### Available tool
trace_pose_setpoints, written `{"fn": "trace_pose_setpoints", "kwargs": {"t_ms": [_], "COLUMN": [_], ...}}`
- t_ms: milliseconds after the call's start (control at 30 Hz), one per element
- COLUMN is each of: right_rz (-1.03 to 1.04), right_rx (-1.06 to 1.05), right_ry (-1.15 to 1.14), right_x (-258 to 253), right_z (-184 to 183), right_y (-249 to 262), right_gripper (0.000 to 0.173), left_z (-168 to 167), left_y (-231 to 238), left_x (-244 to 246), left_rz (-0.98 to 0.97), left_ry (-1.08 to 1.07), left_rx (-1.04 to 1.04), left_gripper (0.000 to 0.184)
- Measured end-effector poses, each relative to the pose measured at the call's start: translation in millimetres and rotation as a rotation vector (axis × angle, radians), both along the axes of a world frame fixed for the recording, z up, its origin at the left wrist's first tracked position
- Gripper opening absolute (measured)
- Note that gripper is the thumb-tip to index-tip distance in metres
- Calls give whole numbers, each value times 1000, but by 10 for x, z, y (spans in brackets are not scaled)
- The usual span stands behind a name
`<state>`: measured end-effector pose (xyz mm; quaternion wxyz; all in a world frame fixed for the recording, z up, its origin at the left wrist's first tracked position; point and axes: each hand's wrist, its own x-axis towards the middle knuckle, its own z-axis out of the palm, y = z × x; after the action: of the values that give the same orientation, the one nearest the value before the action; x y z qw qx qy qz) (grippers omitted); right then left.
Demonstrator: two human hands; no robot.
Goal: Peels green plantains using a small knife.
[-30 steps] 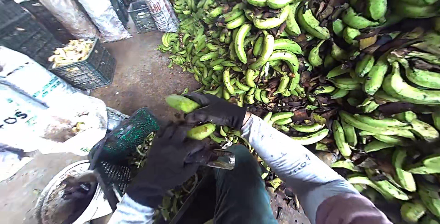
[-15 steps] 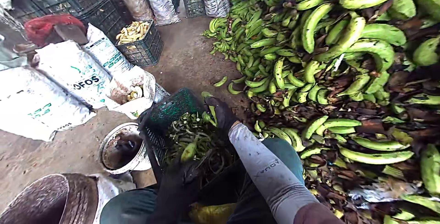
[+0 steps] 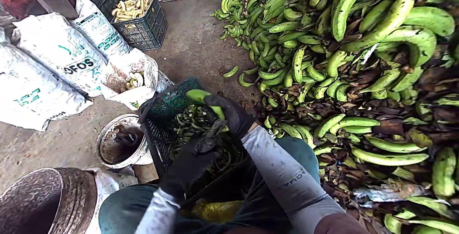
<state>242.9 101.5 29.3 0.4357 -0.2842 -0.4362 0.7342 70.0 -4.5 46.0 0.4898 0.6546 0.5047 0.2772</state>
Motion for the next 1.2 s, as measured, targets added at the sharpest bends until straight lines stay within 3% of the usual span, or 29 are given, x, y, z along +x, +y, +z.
{"fn": "trace_pose_setpoints", "kwargs": {"t_ms": [100,167,267,367,433,500,633,767,933,1000,1033,1133,1200], "right_rz": [-460,-672,-571,-357,-263,-182,-294,-374,-454,-460,-452,-399,-333], "right_rx": [-211,-267,-78,47,116,186,261,271,373,417,421,342,278], "right_ry": [-139,-144,-310,-403,-256,-163,-368,-333,-244,-214,-184,-22,111], "right_x": [-80,56,245,246,270,357,225,128,68,32,10,-76,-65], "right_z": [-306,-417,-332,-45,87,200,294,188,166,206,235,341,371], "right_y": [163,420,500,299,58,-109,-168,-234,-301,-301,-311,-358,-250], "right_gripper": [30,29,44,45,49,55,57,56,58,58,58,58,55], "left_z": [-200,-250,-347,-445,-362,-261,-390,-693,-55,41,-27,-434,-521], "left_y": [-223,-438,-593,-489,-435,-378,-260,-302,-239,-205,-188,-269,-307], "left_x": [223,190,-118,-454,-534,-486,-178,111,308,340,346,233,158], "left_rz": [125,129,129,143,205,312,438,354,261,279,313,271,234], "left_ry": [375,473,540,665,561,314,-222,-434,-925,-950,-857,-574,-493], "left_rx": [111,23,-62,-25,82,117,61,31,204,198,128,-265,-331], "left_gripper": [36,43,52,51,46,48,57,65,77,62,52,51,55]}}
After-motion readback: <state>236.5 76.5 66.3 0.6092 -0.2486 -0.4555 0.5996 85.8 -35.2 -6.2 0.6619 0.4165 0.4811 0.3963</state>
